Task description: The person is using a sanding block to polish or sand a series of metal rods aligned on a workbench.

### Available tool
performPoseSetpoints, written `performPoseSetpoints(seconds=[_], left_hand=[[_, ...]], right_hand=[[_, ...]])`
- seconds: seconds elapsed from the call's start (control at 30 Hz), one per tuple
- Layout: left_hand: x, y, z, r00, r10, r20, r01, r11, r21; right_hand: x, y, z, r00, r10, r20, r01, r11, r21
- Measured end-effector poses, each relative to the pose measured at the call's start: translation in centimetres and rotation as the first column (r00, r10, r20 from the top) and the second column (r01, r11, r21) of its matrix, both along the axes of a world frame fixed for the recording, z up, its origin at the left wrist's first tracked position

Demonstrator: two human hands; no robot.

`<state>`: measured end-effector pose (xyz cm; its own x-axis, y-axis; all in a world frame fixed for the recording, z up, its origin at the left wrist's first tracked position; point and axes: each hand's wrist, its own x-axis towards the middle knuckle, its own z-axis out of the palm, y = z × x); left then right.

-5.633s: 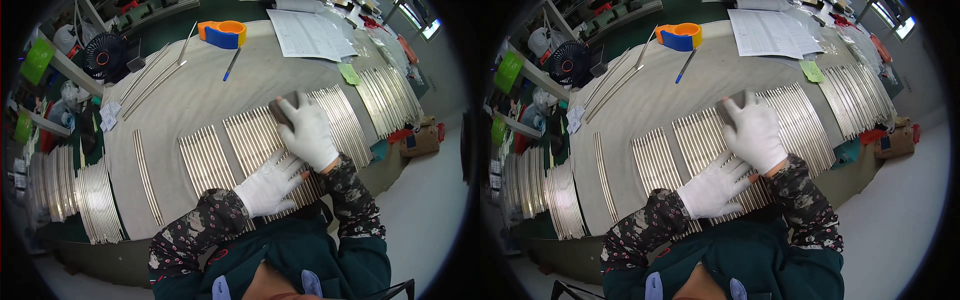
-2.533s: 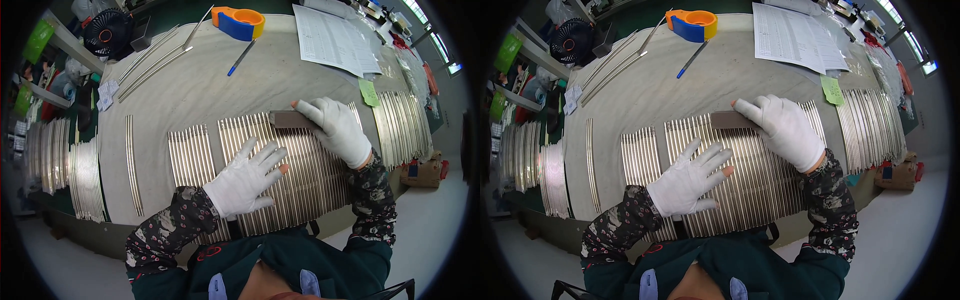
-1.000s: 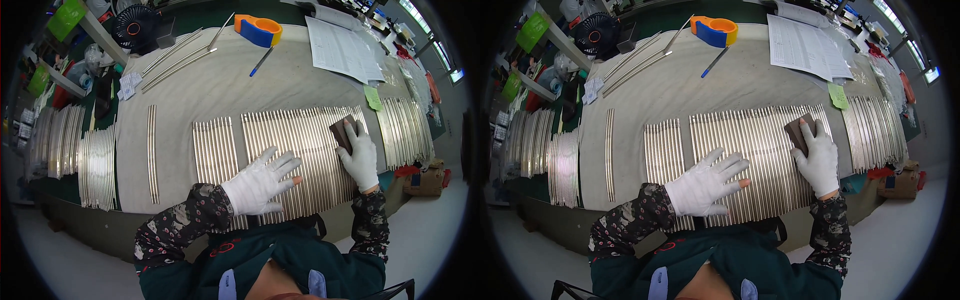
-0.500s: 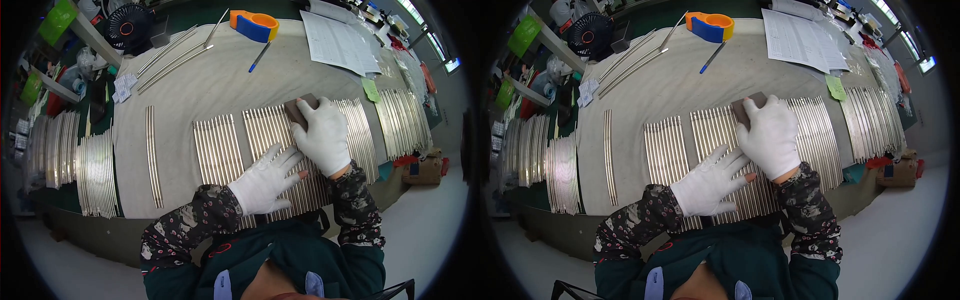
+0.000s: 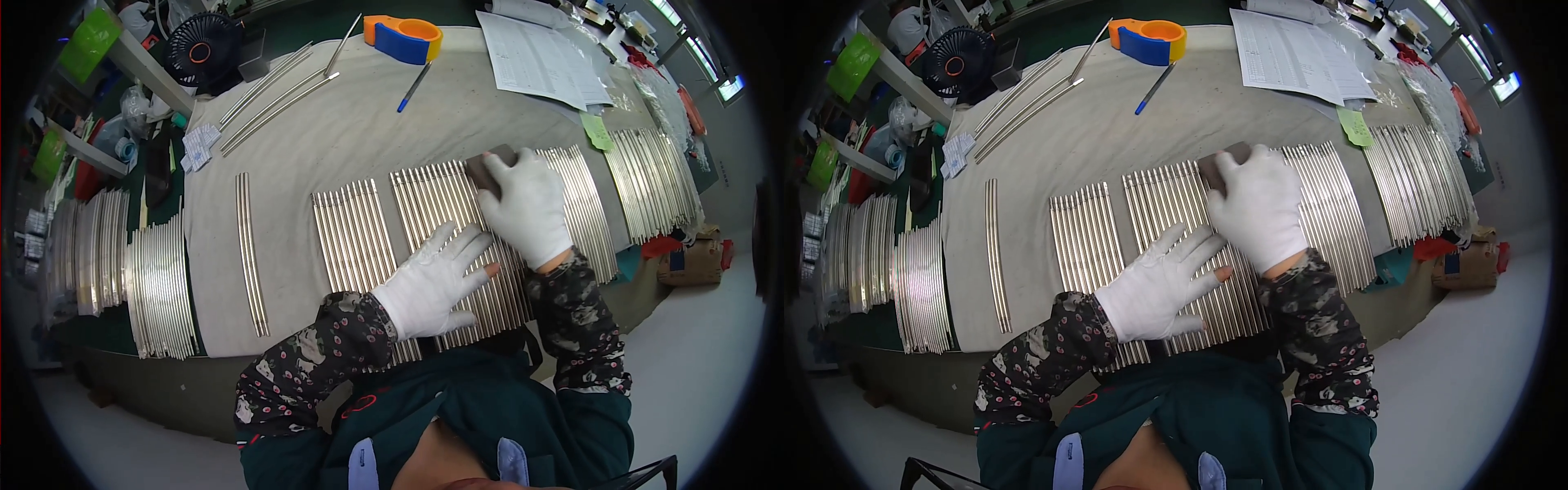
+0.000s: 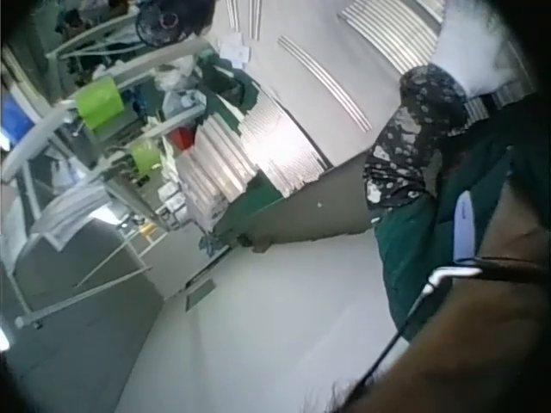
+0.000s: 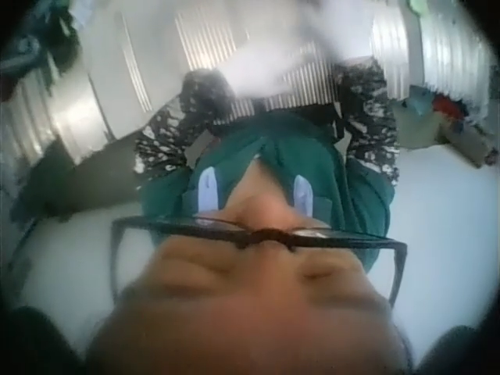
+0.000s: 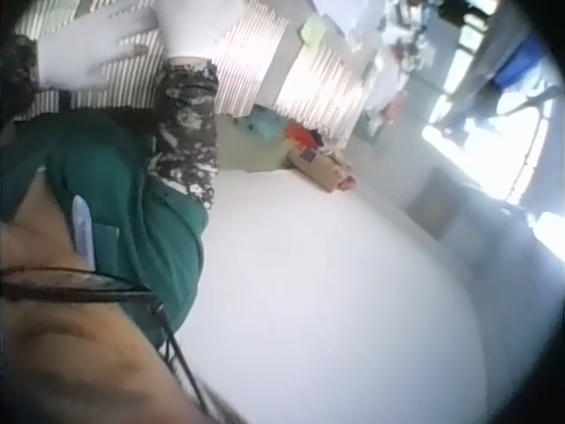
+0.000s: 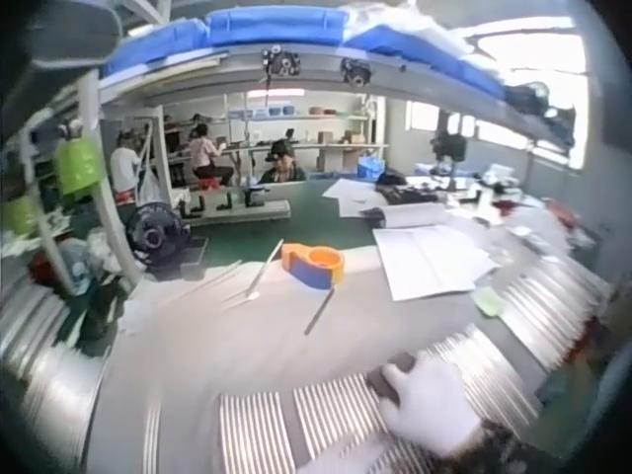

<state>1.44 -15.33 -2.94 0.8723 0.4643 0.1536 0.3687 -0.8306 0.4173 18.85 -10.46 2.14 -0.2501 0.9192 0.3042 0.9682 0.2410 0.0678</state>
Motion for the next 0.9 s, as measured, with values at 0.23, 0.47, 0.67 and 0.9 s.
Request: performPoseSetpoints(seconds=[0.23,0.47,0.67,0.9], left_hand=[[-0.2,-0.1,0.3,0.997,-0.016,0.077,0.012,0.999,0.046],[-6.2,-2.5,4.5,0.959,0.258,-0.12,-0.251,0.966,0.067],[-9.5,-3.1,0.2,0.881,0.453,-0.139,-0.427,0.886,0.18],[-4.4,-1.7,-0.1,0.927,0.352,-0.129,-0.332,0.931,0.153]], right_hand=[[6.7,-4.4,0.4,0.98,-0.177,-0.093,0.179,0.984,0.009],[9.3,-8.0,0.3,0.932,-0.302,-0.202,0.291,0.953,-0.082],[10.3,-9.1,-0.2,0.928,-0.287,-0.236,0.274,0.958,-0.087],[9.9,-10.6,-0.5,0.941,-0.224,-0.253,0.222,0.974,-0.035]])
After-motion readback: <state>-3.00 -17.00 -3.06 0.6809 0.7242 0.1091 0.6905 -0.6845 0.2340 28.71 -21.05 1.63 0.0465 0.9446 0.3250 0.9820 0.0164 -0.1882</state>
